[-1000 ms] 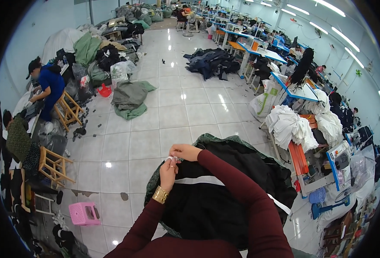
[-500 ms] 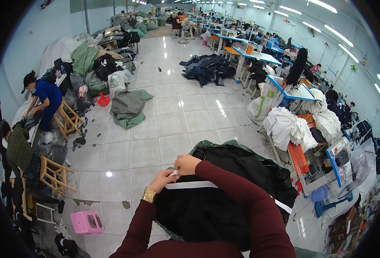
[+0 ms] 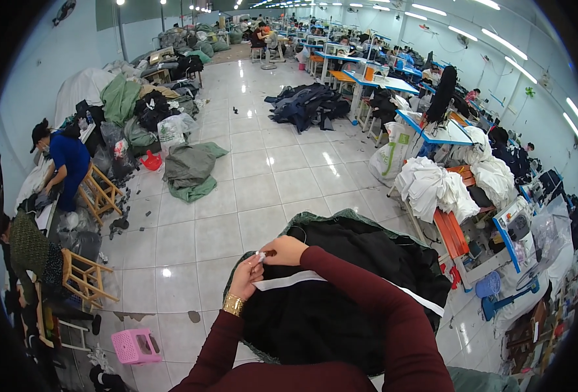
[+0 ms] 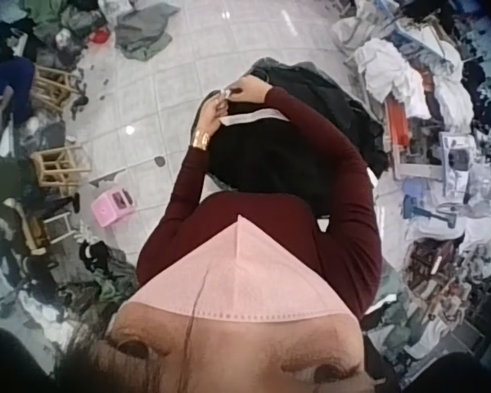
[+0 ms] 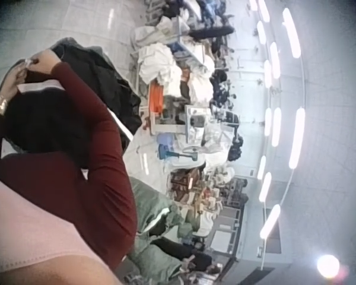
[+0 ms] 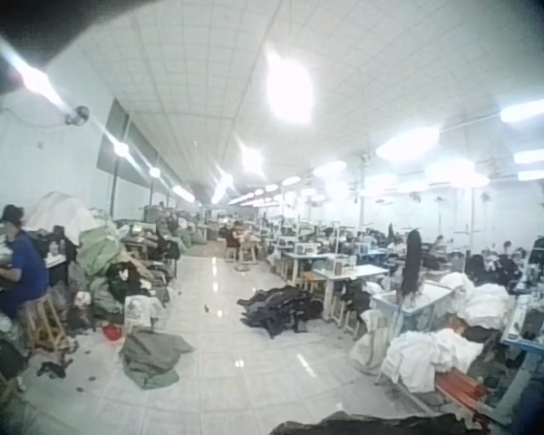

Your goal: Tying and securing a large green sack filled with black garments using white plastic straps.

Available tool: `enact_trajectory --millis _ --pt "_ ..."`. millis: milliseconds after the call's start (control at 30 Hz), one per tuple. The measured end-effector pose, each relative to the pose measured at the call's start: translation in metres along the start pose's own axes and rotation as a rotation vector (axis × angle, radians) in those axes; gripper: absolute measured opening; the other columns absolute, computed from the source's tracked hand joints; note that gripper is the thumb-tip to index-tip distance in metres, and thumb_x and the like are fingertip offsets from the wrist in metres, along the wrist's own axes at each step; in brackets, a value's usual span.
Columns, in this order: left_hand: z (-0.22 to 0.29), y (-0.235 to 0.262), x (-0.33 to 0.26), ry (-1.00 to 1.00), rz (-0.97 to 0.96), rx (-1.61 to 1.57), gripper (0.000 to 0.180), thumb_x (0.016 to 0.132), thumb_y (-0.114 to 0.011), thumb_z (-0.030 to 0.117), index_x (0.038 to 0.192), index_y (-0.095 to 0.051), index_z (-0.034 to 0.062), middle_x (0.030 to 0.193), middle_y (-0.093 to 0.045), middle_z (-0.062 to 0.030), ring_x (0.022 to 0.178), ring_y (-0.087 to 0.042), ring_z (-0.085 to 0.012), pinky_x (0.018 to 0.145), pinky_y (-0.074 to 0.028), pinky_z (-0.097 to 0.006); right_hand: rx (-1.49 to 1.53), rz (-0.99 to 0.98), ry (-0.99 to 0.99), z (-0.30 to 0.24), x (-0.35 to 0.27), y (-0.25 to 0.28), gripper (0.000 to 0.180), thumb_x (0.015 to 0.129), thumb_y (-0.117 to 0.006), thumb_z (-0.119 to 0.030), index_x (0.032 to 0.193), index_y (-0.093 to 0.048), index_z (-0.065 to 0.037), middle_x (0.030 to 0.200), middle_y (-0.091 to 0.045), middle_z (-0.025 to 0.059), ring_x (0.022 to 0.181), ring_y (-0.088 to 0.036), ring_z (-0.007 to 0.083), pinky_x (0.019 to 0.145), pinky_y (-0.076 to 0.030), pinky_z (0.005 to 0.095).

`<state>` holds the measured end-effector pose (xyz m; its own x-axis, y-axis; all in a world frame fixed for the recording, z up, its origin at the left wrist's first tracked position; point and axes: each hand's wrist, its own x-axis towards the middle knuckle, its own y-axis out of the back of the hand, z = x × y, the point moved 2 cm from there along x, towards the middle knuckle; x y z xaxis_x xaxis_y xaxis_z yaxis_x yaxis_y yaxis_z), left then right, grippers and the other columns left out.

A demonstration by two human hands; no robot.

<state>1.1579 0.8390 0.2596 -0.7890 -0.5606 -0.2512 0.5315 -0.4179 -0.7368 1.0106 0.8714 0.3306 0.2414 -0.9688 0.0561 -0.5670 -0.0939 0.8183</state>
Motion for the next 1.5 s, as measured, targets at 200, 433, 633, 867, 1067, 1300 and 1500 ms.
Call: enact_trajectory --millis 200,433,633,867,1067,1300,1500 --pt "0.002 -0.014 0.005 -0.065 0.065 0.166 0.015 0.088 -0.048 0.019 0.084 -0.053 0.0055 0.056 -0.043 0.0032 0.039 -0.026 -0.0022 0.036 -0.019 -0.018 -0.296 0.027 0.058 0.001 0.011 0.001 0.024 0.081 -0.048 -0.022 0.070 -0.054 -0.001 0.066 -0.059 0.0159 0.065 -0.058 0.0335 0.059 -0.045 0.0423" --pt "-0.024 0.028 -0.010 -0.491 0.441 1.042 0.021 0.087 -0.049 0.017 0.074 -0.057 0.0023 0.050 -0.045 0.0003 0.044 -0.041 -0.0061 0.040 -0.031 -0.024 -0.761 0.101 0.002 0.072 0.039 0.008 0.014 0.080 -0.050 -0.018 0.076 -0.061 -0.010 0.074 -0.060 0.0079 0.075 -0.059 0.0248 0.063 -0.045 0.0372" --pt "-0.030 0.003 -0.097 -0.068 0.185 0.396 0.026 0.092 -0.040 0.025 0.084 -0.054 0.0043 0.051 -0.038 0.0043 0.044 -0.031 -0.0039 0.041 -0.022 -0.020 -0.517 0.319 0.038 0.013 0.017 -0.026 0.021 0.080 -0.053 -0.027 0.084 -0.057 -0.007 0.076 -0.057 0.0082 0.081 -0.054 0.0258 0.069 -0.042 0.0359" --pt "0.018 -0.070 -0.082 -0.183 0.102 0.024 0.019 0.092 -0.039 0.023 0.089 -0.048 0.0061 0.075 -0.053 -0.0057 0.068 -0.050 -0.0121 0.064 -0.042 -0.025 0.539 -0.345 -0.146 -0.068 -0.101 0.032 0.031 0.090 -0.044 -0.028 0.093 -0.061 -0.002 0.077 -0.060 0.0001 0.069 -0.050 0.0069 0.063 -0.042 0.0223" --pt "0.002 -0.152 -0.036 0.008 -0.216 0.208 0.027 0.090 -0.041 0.016 0.113 -0.044 0.0022 0.113 -0.052 -0.0152 0.104 -0.052 -0.0208 0.085 -0.043 -0.031 0.345 0.095 -0.214 -0.031 -0.170 0.174 0.020 0.083 -0.054 -0.021 0.075 -0.061 -0.004 0.063 -0.055 -0.0040 0.056 -0.045 0.0041 0.052 -0.037 0.0196" --pt "-0.034 -0.198 0.083 -0.399 -0.368 1.646 0.016 0.081 -0.050 0.010 0.091 -0.058 0.0000 0.083 -0.060 -0.0130 0.082 -0.058 -0.0240 0.073 -0.044 -0.031 0.981 0.336 -0.483 0.057 -0.193 0.197 0.023 0.085 -0.054 -0.028 0.075 -0.056 -0.007 0.059 -0.044 -0.0054 0.051 -0.039 0.0037 0.046 -0.032 0.0169" --pt "-0.034 -0.157 0.170 -0.668 -0.021 2.134 0.045 0.072 -0.056 0.007 0.114 -0.042 0.0022 0.111 -0.046 -0.0200 0.104 -0.044 -0.0361 0.089 -0.038 -0.040 -0.002 0.424 -0.196 0.085 -0.148 0.213 0.017 0.077 -0.058 -0.021 0.085 -0.065 -0.007 0.074 -0.063 0.0070 0.067 -0.058 0.0185 0.064 -0.044 0.0303"
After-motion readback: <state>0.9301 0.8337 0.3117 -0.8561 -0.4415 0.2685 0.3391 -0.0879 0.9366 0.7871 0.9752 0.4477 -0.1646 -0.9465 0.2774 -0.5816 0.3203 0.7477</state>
